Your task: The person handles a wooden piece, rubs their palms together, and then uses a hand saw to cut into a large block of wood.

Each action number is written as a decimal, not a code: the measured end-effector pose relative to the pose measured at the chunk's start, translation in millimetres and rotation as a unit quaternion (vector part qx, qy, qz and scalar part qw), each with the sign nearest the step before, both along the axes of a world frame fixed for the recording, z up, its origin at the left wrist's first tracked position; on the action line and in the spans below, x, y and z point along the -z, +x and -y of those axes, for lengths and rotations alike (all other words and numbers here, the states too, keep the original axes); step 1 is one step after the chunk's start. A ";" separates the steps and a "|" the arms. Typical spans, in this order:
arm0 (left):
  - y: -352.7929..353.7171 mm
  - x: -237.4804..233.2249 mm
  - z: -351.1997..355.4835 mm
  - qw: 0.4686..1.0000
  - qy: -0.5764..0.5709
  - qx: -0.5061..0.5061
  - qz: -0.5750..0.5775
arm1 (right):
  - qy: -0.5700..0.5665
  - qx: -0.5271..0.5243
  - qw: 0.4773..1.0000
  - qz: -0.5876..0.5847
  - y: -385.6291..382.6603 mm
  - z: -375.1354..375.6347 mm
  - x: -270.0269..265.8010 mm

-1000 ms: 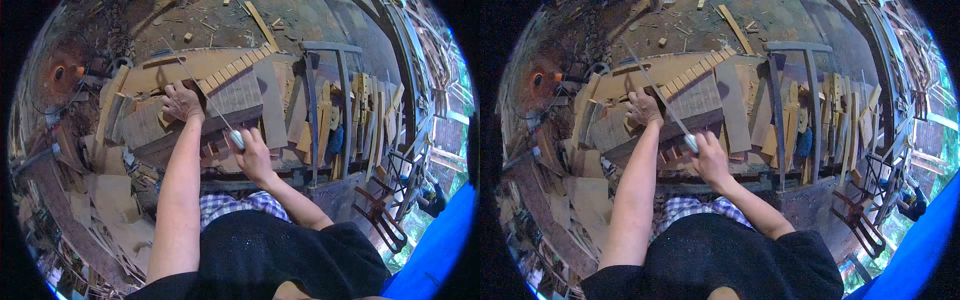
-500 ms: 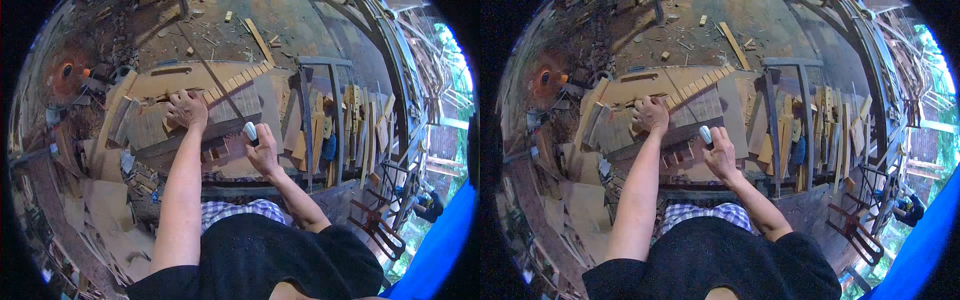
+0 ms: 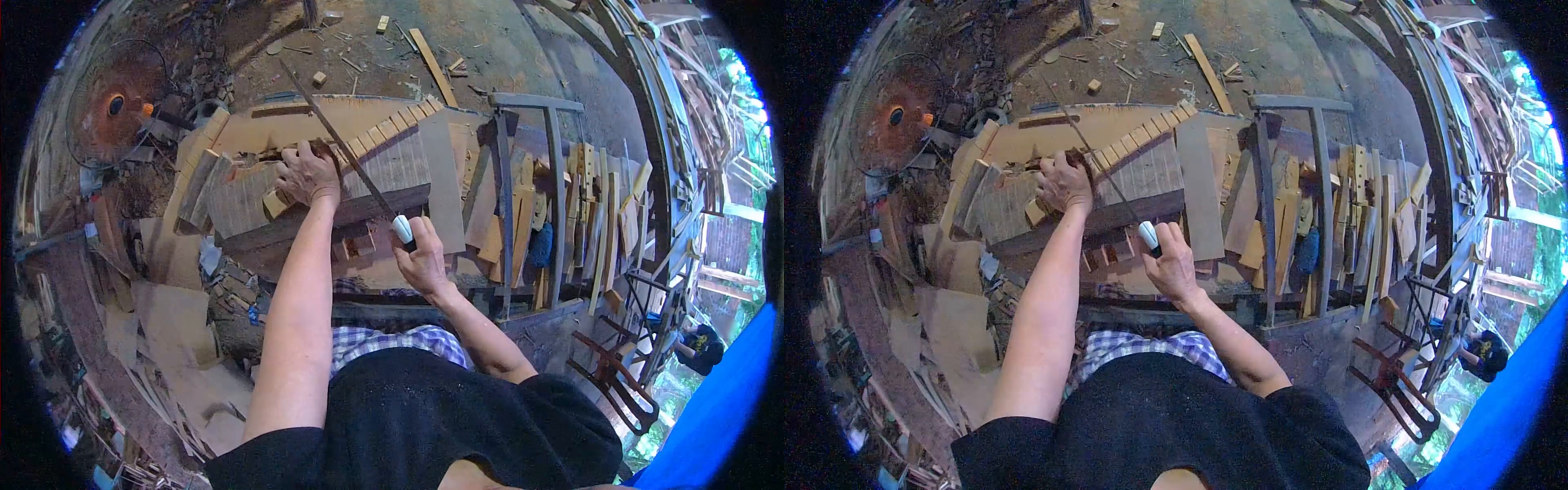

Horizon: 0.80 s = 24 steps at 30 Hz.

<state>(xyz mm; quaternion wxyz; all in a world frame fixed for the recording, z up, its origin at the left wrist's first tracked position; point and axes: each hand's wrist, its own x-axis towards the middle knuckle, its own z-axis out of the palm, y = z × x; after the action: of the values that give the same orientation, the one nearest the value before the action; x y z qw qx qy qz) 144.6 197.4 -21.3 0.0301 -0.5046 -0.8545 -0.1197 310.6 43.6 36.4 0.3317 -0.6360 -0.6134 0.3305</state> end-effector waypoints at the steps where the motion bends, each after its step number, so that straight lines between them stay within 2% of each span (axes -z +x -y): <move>1: -0.3 0.3 0.4 1.000 0.010 0.005 -0.006 | 0.001 -0.005 1.000 0.000 -0.9 -0.2 -1.3; 6: -0.4 1.0 2.0 0.999 0.026 0.017 -0.020 | 0.015 -0.014 1.000 0.003 -6.3 -1.3 2.1; 12: -0.8 0.7 -1.8 1.000 -0.010 0.014 -0.022 | -0.008 -0.015 1.000 0.023 -6.8 3.2 -2.4; 16: 0.7 -1.8 1.6 1.000 -0.007 0.026 -0.011 | 0.012 0.001 1.000 0.027 -27.0 -25.9 6.5; 19: 3.7 -19.0 0.6 0.996 -0.087 0.019 0.020 | 0.027 0.015 0.999 0.036 -14.2 -7.8 -0.8; 20: -0.1 8.7 0.5 0.999 0.041 0.016 -0.019 | 0.027 0.006 0.999 0.017 -6.7 2.0 -1.8; 21: -4.2 10.8 3.2 0.999 -0.013 0.050 0.005 | 0.001 -0.021 0.999 0.037 -0.7 5.2 1.6; 24: 1.6 -7.2 0.6 0.999 -0.013 0.026 -0.020 | -0.008 -0.031 0.999 0.042 -18.3 -12.5 -3.8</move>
<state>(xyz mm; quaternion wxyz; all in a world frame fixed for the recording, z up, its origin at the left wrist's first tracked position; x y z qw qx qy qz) 146.3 196.7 -14.0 0.0381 -0.5290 -0.8419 -0.0991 292.3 56.1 40.2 0.2901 -0.6326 -0.6438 0.3181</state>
